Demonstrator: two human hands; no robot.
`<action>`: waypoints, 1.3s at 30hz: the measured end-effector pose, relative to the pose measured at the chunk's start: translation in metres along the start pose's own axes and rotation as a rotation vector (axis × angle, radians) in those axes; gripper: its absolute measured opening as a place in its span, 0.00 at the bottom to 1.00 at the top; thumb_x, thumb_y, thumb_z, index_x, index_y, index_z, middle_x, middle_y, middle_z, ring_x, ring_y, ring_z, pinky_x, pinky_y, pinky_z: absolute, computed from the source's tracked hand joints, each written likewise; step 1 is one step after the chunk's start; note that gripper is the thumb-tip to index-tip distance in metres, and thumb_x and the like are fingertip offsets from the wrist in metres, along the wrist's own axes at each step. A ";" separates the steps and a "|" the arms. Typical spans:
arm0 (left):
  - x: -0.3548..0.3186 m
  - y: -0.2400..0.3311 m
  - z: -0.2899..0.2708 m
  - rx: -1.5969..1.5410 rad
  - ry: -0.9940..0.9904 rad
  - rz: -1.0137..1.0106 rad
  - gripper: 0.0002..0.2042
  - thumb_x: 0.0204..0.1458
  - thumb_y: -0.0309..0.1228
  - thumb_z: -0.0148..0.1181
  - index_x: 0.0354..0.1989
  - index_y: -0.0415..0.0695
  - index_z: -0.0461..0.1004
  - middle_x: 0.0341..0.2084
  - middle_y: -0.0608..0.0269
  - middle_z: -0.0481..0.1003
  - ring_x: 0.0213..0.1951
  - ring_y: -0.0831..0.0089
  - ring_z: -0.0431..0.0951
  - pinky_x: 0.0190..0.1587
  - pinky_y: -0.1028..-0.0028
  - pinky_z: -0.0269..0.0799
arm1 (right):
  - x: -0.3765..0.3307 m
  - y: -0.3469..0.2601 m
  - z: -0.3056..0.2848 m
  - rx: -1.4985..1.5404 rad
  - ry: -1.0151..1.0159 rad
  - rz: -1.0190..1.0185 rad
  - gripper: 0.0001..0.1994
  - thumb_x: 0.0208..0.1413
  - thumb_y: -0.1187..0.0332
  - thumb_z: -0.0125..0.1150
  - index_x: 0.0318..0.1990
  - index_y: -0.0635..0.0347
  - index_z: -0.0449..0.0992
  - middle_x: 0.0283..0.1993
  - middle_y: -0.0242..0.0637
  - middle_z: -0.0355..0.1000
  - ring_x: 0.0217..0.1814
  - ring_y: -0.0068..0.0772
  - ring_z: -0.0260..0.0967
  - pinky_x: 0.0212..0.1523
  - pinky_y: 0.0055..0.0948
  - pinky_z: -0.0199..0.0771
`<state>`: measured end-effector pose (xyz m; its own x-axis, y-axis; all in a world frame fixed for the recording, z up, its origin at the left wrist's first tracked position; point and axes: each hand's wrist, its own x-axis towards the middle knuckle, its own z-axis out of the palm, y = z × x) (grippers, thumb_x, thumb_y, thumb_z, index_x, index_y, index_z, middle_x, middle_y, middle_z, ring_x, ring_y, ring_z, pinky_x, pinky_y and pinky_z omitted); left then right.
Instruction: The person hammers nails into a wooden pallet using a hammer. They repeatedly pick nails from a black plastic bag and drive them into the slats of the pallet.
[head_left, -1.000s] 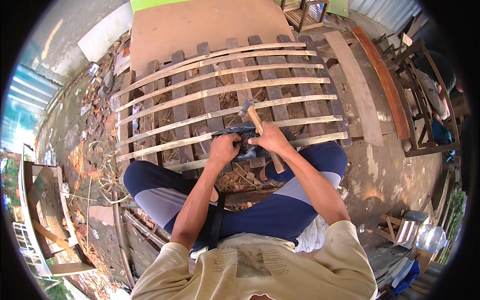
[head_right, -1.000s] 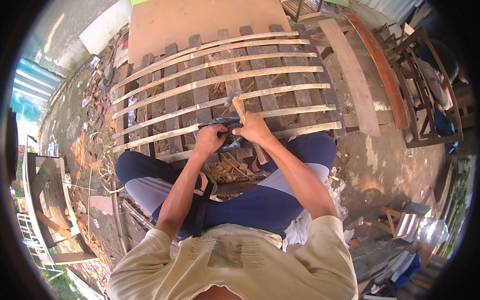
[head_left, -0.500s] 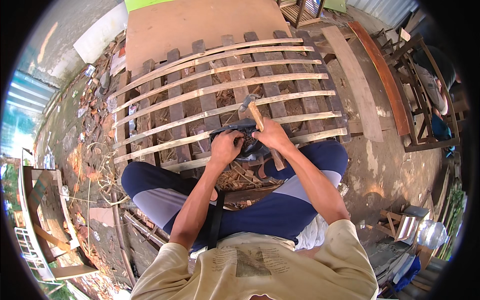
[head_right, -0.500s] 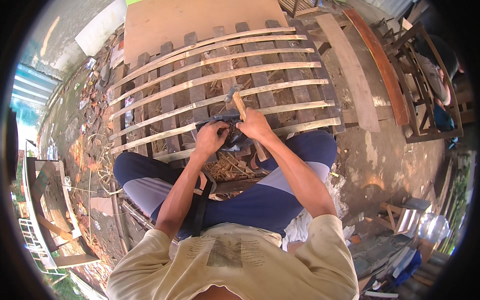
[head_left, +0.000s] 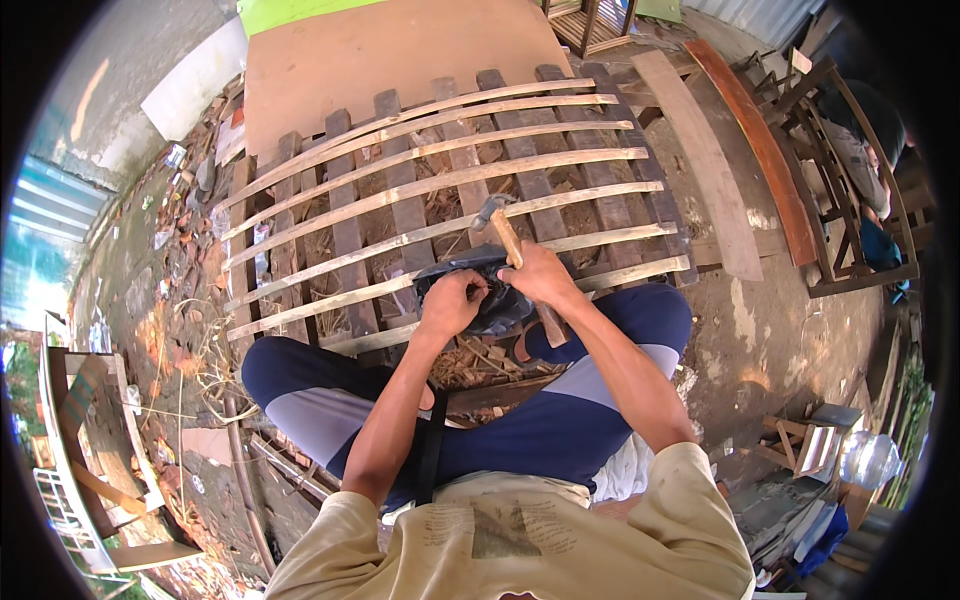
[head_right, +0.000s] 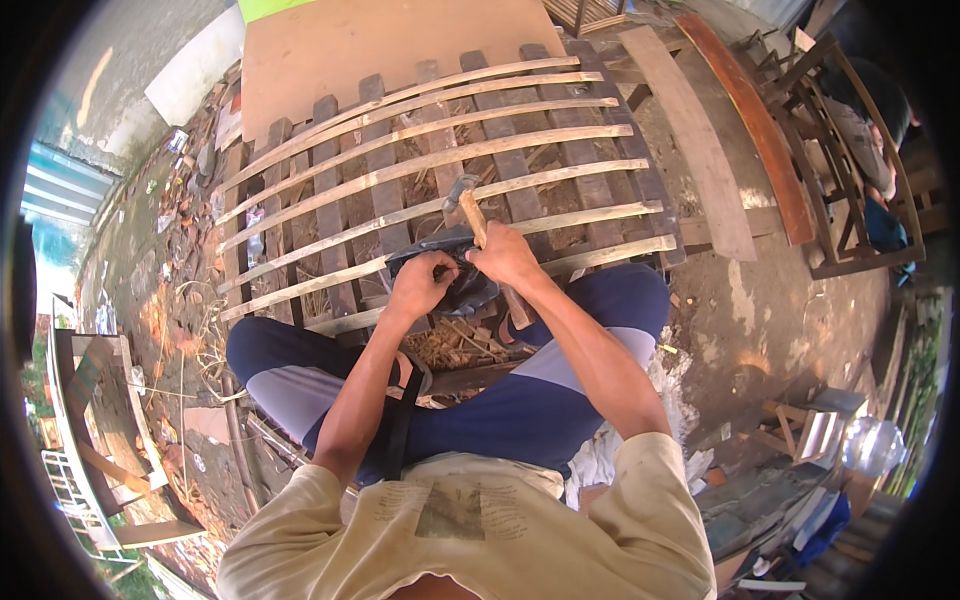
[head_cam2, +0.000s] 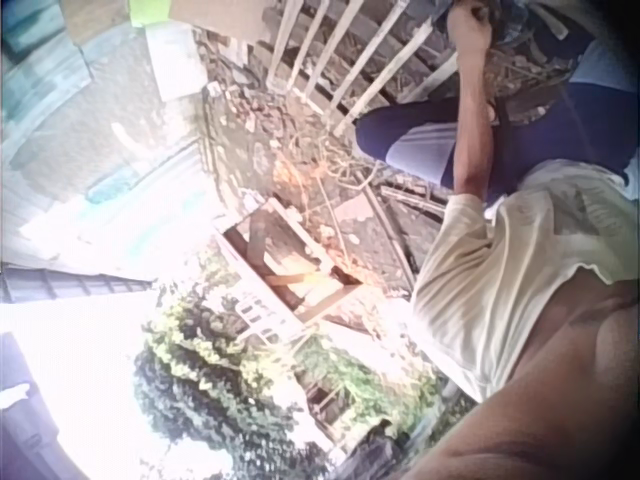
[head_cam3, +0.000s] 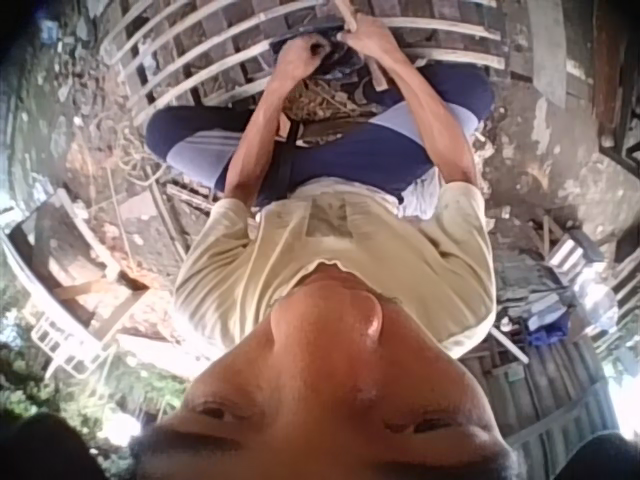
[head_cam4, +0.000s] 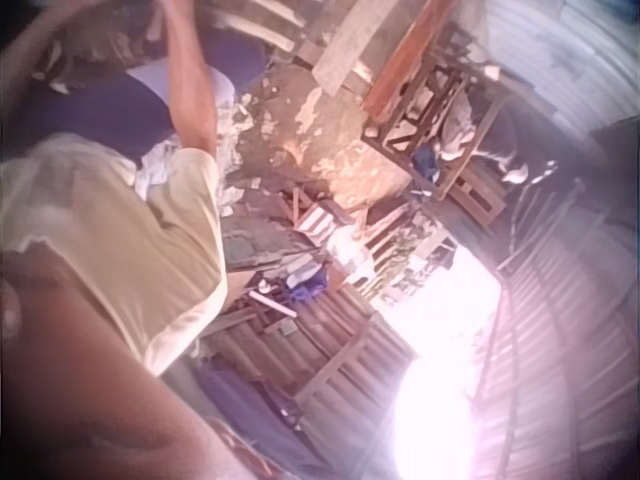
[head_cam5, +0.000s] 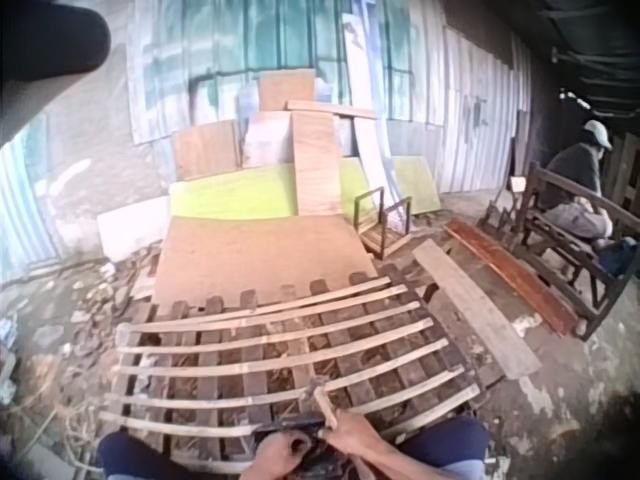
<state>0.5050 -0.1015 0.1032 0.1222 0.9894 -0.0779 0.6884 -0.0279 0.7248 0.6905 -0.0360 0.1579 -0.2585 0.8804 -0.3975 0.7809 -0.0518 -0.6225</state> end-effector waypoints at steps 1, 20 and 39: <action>0.002 -0.002 -0.001 0.000 -0.016 0.021 0.07 0.48 0.28 0.66 0.36 0.47 0.81 0.34 0.56 0.80 0.39 0.52 0.80 0.40 0.59 0.75 | -0.001 0.000 -0.001 0.007 0.001 -0.006 0.22 0.48 0.59 0.73 0.43 0.68 0.75 0.39 0.58 0.77 0.45 0.58 0.76 0.47 0.46 0.74; 0.001 0.006 -0.002 -0.026 -0.067 -0.058 0.05 0.54 0.24 0.57 0.39 0.40 0.74 0.35 0.52 0.81 0.42 0.51 0.81 0.45 0.60 0.75 | -0.006 -0.001 -0.006 -0.013 -0.024 0.015 0.25 0.50 0.58 0.71 0.44 0.74 0.74 0.43 0.64 0.76 0.51 0.63 0.75 0.52 0.49 0.73; 0.003 0.013 -0.010 -0.327 -0.017 -0.149 0.04 0.58 0.24 0.53 0.38 0.36 0.70 0.34 0.49 0.83 0.40 0.58 0.85 0.43 0.65 0.78 | -0.018 -0.011 -0.019 0.137 0.195 -0.079 0.24 0.49 0.56 0.75 0.39 0.71 0.73 0.33 0.53 0.78 0.40 0.54 0.78 0.42 0.43 0.76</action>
<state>0.5067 -0.0979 0.1189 0.0510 0.9766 -0.2087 0.4350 0.1664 0.8849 0.6977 -0.0418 0.1845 -0.1906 0.9579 -0.2146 0.6744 -0.0311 -0.7377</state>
